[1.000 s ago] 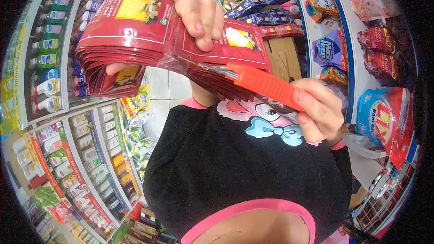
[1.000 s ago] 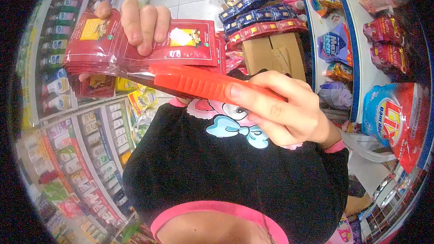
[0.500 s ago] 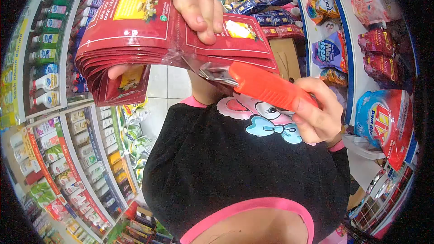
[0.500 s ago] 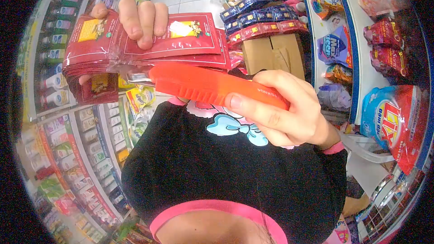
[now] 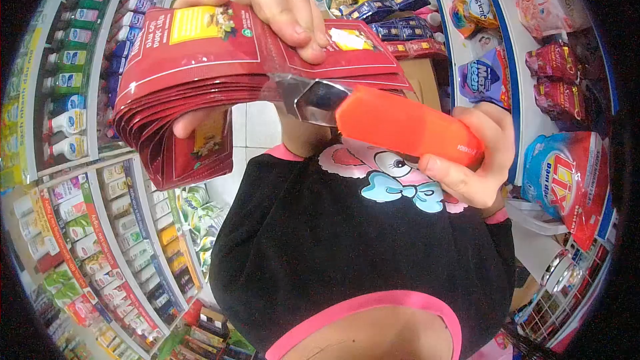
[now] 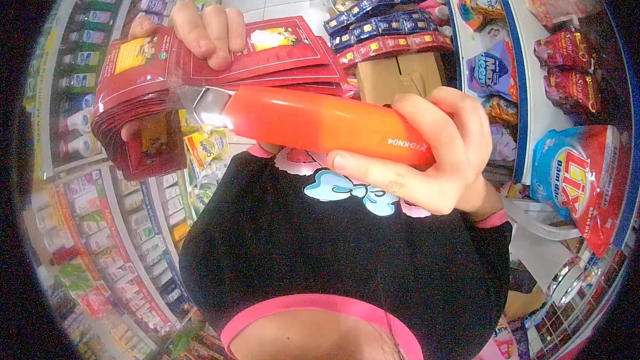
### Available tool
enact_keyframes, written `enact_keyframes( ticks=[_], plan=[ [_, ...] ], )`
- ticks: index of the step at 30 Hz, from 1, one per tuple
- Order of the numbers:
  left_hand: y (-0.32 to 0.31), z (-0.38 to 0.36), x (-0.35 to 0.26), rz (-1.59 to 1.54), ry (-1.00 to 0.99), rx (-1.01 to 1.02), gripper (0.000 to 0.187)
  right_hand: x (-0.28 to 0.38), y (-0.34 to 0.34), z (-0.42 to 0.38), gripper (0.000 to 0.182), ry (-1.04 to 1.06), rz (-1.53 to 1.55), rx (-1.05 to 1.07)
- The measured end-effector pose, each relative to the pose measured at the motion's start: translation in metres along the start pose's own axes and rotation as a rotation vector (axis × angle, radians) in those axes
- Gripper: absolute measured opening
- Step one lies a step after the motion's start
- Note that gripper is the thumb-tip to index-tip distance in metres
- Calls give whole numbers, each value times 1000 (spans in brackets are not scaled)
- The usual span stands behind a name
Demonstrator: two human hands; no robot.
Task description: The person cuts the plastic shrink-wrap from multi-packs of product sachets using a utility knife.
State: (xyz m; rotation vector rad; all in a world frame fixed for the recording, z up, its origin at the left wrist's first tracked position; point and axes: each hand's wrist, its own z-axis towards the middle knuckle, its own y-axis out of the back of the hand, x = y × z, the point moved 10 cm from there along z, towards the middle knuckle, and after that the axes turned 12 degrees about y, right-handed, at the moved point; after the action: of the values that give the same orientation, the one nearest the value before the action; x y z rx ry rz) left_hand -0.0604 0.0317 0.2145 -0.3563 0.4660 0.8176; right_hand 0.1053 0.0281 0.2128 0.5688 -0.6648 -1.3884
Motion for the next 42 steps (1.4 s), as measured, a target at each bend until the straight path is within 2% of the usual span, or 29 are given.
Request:
enact_keyframes(
  ticks=[2, 3, 5, 6, 7, 10, 12, 18, 21, 24, 28, 31, 33, 37, 40, 42],
  plan=[
    [-6, 5, -3, -35, 5, 44, 87, -6, 2, -2, 38, -40, -72, 4],
    [-9, 6, -2, -35, 5, 45, 87, 3, 7, -4, 37, 92, -163, -43],
    [-4, 5, -3, -73, -30, -74, 88, 7, 14, -1, 35, 126, -258, -58],
    [-4, 3, -3, -75, -29, -71, 88, 9, 18, 1, 34, 142, -306, -66],
    [-5, 3, 5, -3, 63, -73, 72, 7, 19, 4, 33, 143, -333, -70],
    [-8, 5, 17, 131, 131, -95, 47, 4, 20, 2, 31, 174, -380, -63],
    [-1, 2, 2, -23, -122, -209, 87, 0, 26, -3, 30, 169, -331, -104],
    [-1, 2, 0, -29, -52, -112, 89, -5, 19, -9, 31, 138, -224, 29],
    [-6, 9, 5, -121, 14, -33, 90, -4, 20, -10, 33, 158, -268, 23],
    [-8, 9, 10, -82, 73, 35, 90, -1, 23, -8, 34, 198, -294, -9],
    [-7, 12, 11, -116, 81, 2, 90, -2, 22, -6, 34, 176, -314, 18],
    [-13, 12, 19, -149, 175, 58, 87, -5, 23, -5, 34, 138, -322, 40],
    [-19, 17, 30, -171, 334, 58, 86, -6, 24, -3, 34, 126, -333, 60],
    [-10, 8, 33, -182, 209, -24, 86, -11, 26, -3, 34, 83, -324, 50],
    [-5, 10, 30, -181, 222, -16, 86, -12, 30, -7, 34, 115, -339, 40],
    [-13, 17, 37, -174, 430, 123, 88, -12, 30, -7, 34, 141, -353, 50]
  ],
)
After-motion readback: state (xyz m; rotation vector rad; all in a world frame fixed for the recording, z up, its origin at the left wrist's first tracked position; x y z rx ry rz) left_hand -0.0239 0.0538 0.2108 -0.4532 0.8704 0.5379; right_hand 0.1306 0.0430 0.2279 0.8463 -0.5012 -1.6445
